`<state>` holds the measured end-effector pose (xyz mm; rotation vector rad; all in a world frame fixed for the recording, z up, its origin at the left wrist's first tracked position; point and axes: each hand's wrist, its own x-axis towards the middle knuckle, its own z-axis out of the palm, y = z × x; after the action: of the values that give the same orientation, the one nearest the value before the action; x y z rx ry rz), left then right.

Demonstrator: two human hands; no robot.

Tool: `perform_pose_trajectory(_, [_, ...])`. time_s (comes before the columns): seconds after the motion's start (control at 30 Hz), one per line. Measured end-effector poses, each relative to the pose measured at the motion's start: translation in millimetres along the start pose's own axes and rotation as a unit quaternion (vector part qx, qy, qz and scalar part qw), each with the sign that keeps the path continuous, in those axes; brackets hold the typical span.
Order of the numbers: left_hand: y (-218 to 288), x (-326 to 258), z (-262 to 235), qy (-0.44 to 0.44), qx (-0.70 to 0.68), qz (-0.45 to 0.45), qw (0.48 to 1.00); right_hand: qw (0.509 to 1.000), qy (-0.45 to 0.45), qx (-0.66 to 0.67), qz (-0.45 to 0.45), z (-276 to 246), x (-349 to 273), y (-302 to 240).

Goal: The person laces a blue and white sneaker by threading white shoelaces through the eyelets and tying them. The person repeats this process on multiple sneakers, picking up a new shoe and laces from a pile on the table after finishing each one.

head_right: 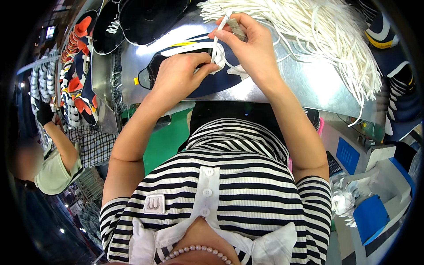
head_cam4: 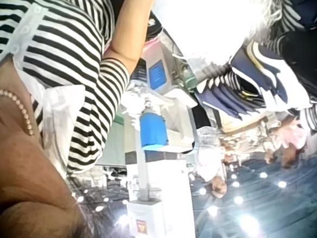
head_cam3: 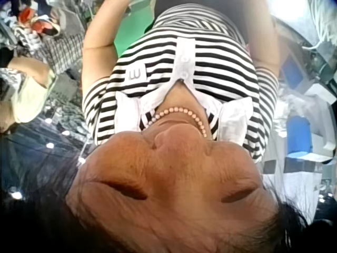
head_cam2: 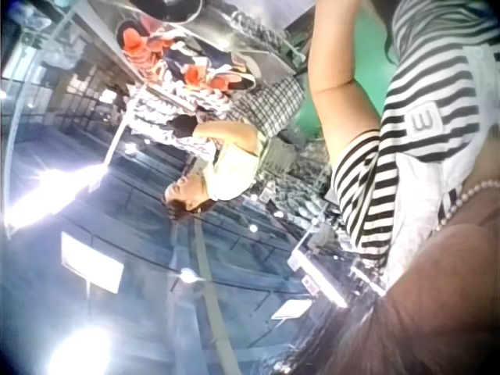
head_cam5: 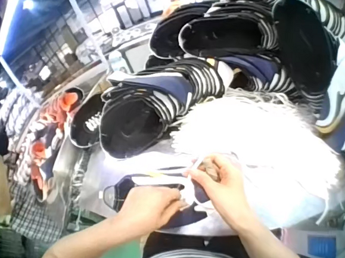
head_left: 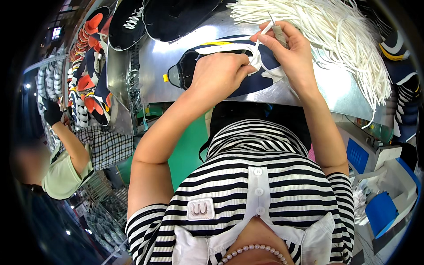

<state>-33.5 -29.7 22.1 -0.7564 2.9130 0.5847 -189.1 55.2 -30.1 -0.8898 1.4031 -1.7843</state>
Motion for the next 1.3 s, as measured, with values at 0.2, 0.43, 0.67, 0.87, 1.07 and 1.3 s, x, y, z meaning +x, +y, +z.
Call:
perform_pose_trajectory(0.2, [-10, 4, 13, 0.04, -0.053, -0.01, 0.998, 0.986, 0.011, -0.114, 0.124, -15, -43, -18])
perform_pose_trajectory(0.43, [-12, 10, 16, 0.028, -0.058, -0.029, 0.998, 0.97, -0.062, -0.228, 0.051, -13, -72, -6])
perform_pose_trajectory(0.67, [-21, 6, 12, -0.017, -0.176, 0.048, 0.983, 0.927, -0.077, -0.366, 0.012, -12, -66, -4])
perform_pose_trajectory(0.87, [-2, -7, 22, 0.06, -0.094, 0.117, 0.987, 0.854, -0.044, -0.514, -0.074, 24, -64, 17])
perform_pose_trajectory(1.07, [-10, -36, 15, 0.2, 0.03, 0.198, 0.959, 0.926, -0.08, -0.369, 0.003, -3, -81, -37])
perform_pose_trajectory(1.3, [-29, -55, 13, 0.275, 0.063, 0.373, 0.884, 0.996, 0.058, -0.059, 0.039, -69, -34, -57])
